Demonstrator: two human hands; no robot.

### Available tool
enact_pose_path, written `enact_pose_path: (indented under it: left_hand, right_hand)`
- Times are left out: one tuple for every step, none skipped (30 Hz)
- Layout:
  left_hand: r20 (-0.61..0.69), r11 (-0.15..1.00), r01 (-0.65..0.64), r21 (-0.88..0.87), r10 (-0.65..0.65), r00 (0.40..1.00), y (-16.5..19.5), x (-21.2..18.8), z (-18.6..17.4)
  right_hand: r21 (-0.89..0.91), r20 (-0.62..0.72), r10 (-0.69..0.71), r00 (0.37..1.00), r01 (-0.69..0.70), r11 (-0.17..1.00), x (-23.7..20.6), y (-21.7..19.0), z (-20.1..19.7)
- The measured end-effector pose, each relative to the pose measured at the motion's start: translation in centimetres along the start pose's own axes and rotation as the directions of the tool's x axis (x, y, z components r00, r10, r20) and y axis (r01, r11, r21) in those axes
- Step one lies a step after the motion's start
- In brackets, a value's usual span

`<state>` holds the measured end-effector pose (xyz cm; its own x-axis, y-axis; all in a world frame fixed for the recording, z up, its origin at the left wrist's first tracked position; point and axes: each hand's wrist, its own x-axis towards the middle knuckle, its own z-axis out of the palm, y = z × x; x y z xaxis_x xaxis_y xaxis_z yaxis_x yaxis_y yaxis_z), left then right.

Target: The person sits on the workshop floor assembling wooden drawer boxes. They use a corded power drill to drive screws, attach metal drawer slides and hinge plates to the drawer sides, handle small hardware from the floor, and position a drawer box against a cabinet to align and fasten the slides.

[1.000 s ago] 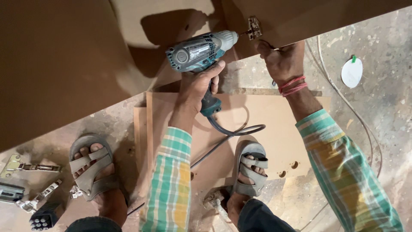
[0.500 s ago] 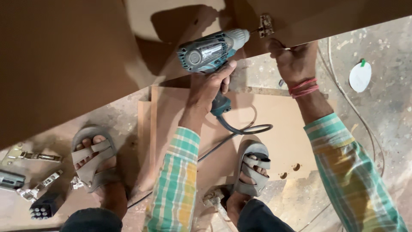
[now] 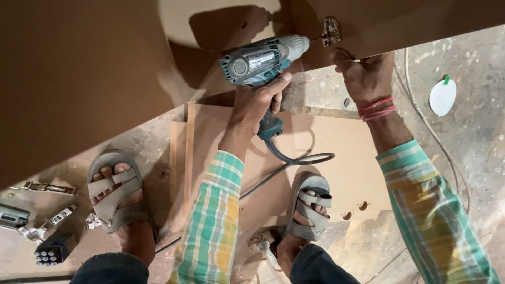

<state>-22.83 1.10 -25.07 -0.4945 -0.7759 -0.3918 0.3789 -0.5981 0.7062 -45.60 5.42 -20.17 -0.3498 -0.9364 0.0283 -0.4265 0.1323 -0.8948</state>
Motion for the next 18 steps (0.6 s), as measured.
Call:
enact_pose_path:
  left_hand:
    - [-0.004,1.000,0.014,-0.004,-0.014,1.000,-0.01,-0.05,0.02]
    - [-0.003,1.000,0.017,-0.016,-0.018,1.000,-0.02,-0.15,0.04]
    - [-0.002,0.999,0.018,-0.026,-0.018,1.000,-0.03,-0.20,0.07]
    - [0.001,0.999,0.018,-0.036,-0.018,1.000,-0.01,-0.20,0.09]
    - [-0.002,0.999,0.015,-0.038,-0.015,1.000,0.00,-0.19,0.14]
    - [-0.007,0.999,0.013,-0.040,-0.013,1.000,0.01,-0.21,0.18]
    - [-0.013,0.999,0.011,-0.043,-0.012,1.000,0.03,-0.22,0.20]
    - [-0.003,0.999,-0.001,-0.042,0.001,1.000,0.08,-0.22,0.20]
    - [0.007,0.999,-0.014,-0.041,0.014,1.000,0.13,-0.22,0.19]
    - [0.017,0.999,-0.025,-0.040,0.025,1.000,0.16,-0.23,0.21]
    - [0.012,0.999,-0.023,-0.036,0.023,1.000,0.20,-0.26,0.19]
    - [0.009,0.999,-0.020,-0.032,0.021,1.000,0.24,-0.24,0.18]
    - [0.006,0.999,-0.018,-0.029,0.018,1.000,0.25,-0.26,0.19]
    - [0.005,1.000,-0.015,-0.026,0.016,1.000,0.25,-0.25,0.20]
    - [0.004,1.000,-0.012,-0.024,0.012,1.000,0.23,-0.27,0.20]
    - [0.003,1.000,-0.009,-0.021,0.009,1.000,0.21,-0.28,0.20]
    - [0.004,1.000,-0.008,-0.022,0.008,1.000,0.18,-0.28,0.19]
    - [0.005,1.000,-0.006,-0.023,0.006,1.000,0.15,-0.29,0.17]
  right_hand:
    - [-0.007,-0.011,0.011,1.000,-0.011,1.000,0.02,-0.01,0.01]
    - [-0.013,-0.019,0.022,1.000,-0.022,1.000,0.00,-0.01,0.07]
    - [-0.020,-0.021,0.027,0.999,-0.027,0.999,-0.03,-0.04,0.10]
    - [-0.026,-0.025,0.030,0.999,-0.031,0.999,-0.02,-0.09,0.08]
    - [-0.033,-0.029,0.032,0.999,-0.033,0.999,-0.04,-0.14,0.08]
    - [-0.021,-0.022,0.029,0.999,-0.030,0.999,-0.10,-0.21,0.05]
    - [-0.008,-0.014,0.027,1.000,-0.027,1.000,-0.14,-0.29,0.02]
    - [0.007,-0.007,0.023,1.000,-0.023,1.000,-0.19,-0.36,0.03]
    - [0.015,0.000,0.008,1.000,-0.008,1.000,-0.23,-0.42,0.04]
    - [0.023,0.006,-0.006,1.000,0.006,1.000,-0.27,-0.47,0.02]
    - [0.030,0.013,-0.020,1.000,0.020,0.999,-0.32,-0.50,0.02]
    - [0.024,0.007,-0.018,1.000,0.018,1.000,-0.27,-0.49,0.04]
    - [0.018,0.002,-0.017,1.000,0.017,1.000,-0.27,-0.47,0.05]
    - [0.013,-0.002,-0.016,1.000,0.016,1.000,-0.23,-0.41,0.05]
    - [0.006,-0.002,-0.010,1.000,0.010,1.000,-0.20,-0.34,0.05]
    - [-0.001,-0.003,-0.004,1.000,0.004,1.000,-0.18,-0.25,0.00]
    - [-0.008,-0.003,0.001,1.000,-0.001,1.000,-0.15,-0.15,-0.05]
    - [-0.009,0.003,-0.007,1.000,0.007,1.000,-0.18,-0.04,-0.12]
